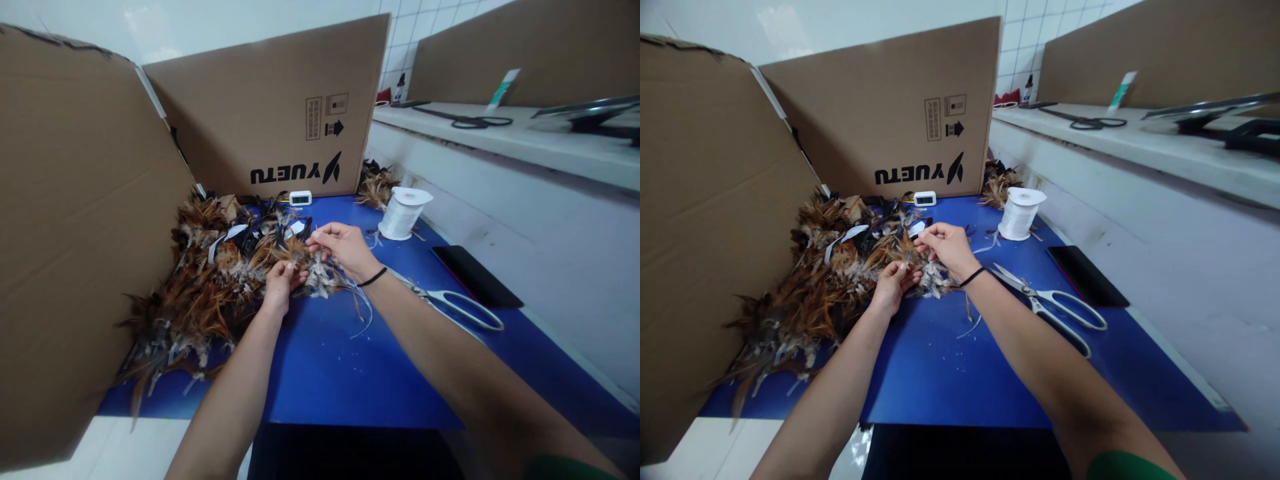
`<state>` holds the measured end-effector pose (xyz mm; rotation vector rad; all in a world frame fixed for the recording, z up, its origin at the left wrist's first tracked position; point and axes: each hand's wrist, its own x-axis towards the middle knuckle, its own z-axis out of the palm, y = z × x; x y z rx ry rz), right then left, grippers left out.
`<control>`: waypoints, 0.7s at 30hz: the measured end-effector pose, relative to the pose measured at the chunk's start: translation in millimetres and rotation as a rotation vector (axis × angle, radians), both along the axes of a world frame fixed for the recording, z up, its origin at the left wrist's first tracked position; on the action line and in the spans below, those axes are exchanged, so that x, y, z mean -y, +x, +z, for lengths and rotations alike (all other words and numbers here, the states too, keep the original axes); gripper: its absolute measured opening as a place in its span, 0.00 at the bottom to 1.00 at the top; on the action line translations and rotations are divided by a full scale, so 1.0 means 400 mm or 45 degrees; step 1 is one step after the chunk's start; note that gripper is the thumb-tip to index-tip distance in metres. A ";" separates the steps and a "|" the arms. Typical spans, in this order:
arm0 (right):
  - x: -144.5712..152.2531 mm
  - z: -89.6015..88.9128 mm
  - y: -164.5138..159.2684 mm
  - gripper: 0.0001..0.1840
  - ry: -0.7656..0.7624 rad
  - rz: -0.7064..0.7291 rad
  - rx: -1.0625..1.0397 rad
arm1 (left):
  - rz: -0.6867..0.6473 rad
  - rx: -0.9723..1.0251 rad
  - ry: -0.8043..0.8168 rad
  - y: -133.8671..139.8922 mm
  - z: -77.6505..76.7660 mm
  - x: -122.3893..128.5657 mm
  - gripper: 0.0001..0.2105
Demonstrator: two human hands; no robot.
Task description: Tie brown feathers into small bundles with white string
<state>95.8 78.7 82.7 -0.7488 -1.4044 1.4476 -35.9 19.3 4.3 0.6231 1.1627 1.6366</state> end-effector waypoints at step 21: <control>0.053 0.023 0.013 0.12 -0.098 0.149 -0.167 | -0.250 0.132 0.076 0.025 0.010 0.007 0.10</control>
